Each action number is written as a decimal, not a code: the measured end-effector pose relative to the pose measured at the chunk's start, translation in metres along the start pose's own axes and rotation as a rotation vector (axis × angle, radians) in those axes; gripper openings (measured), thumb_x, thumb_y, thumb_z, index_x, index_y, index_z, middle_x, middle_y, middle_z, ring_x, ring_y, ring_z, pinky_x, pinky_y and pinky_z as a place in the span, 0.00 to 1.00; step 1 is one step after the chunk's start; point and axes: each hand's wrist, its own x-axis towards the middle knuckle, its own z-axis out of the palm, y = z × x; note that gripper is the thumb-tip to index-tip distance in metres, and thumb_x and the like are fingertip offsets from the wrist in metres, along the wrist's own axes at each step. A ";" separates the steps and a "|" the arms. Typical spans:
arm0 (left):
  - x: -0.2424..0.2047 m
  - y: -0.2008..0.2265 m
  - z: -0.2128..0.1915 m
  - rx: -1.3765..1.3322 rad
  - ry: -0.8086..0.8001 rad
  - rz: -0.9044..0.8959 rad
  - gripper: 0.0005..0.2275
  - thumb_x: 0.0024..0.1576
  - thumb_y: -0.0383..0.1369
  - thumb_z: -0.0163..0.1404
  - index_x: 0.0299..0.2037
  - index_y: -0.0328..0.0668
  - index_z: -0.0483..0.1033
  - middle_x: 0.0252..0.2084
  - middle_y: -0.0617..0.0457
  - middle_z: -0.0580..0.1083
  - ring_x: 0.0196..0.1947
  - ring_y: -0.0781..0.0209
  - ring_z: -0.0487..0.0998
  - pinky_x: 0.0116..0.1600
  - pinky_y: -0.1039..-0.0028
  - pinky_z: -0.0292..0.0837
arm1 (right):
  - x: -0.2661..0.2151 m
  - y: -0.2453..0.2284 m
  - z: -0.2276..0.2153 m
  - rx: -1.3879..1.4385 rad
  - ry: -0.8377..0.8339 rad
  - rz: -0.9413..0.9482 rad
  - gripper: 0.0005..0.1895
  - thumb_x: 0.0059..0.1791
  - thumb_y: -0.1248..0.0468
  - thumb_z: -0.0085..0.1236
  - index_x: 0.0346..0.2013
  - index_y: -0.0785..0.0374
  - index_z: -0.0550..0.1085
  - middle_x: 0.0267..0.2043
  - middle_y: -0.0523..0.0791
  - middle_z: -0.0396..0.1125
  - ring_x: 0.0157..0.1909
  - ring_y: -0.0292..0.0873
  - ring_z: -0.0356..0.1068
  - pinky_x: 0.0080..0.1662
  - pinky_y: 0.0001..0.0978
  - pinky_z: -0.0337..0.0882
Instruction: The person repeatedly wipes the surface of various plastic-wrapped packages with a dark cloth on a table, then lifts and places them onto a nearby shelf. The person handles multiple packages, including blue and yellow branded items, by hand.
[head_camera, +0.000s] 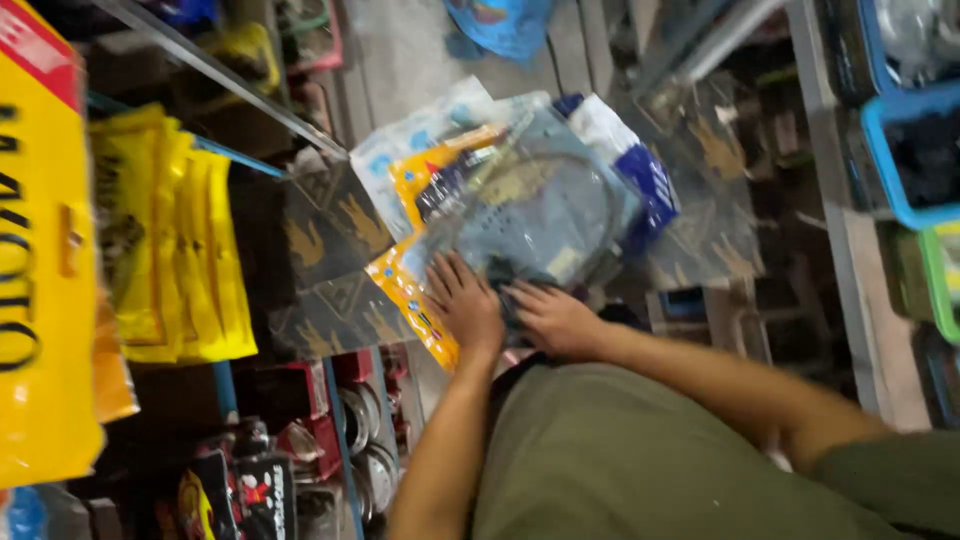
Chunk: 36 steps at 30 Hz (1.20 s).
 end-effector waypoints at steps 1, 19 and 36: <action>-0.003 -0.002 -0.008 -0.004 -0.005 0.011 0.28 0.59 0.45 0.48 0.70 0.47 0.64 0.74 0.46 0.61 0.73 0.43 0.58 0.66 0.38 0.61 | -0.002 0.010 -0.011 -0.005 -0.001 0.012 0.17 0.48 0.54 0.57 0.44 0.64 0.73 0.65 0.57 0.65 0.65 0.62 0.67 0.52 0.51 0.69; -0.016 0.035 -0.090 -0.166 0.197 0.844 0.06 0.48 0.34 0.52 0.31 0.44 0.77 0.36 0.47 0.72 0.45 0.44 0.77 0.48 0.54 0.72 | 0.033 0.048 -0.154 0.155 0.388 0.789 0.17 0.54 0.71 0.52 0.59 0.70 0.73 0.61 0.62 0.67 0.67 0.66 0.62 0.68 0.57 0.60; 0.065 -0.006 -0.118 -0.132 0.322 0.354 0.15 0.64 0.29 0.39 0.56 0.29 0.71 0.48 0.34 0.72 0.52 0.35 0.74 0.61 0.48 0.65 | 0.097 0.019 -0.033 0.034 0.019 0.101 0.33 0.49 0.69 0.44 0.72 0.56 0.63 0.75 0.58 0.52 0.74 0.65 0.53 0.64 0.59 0.60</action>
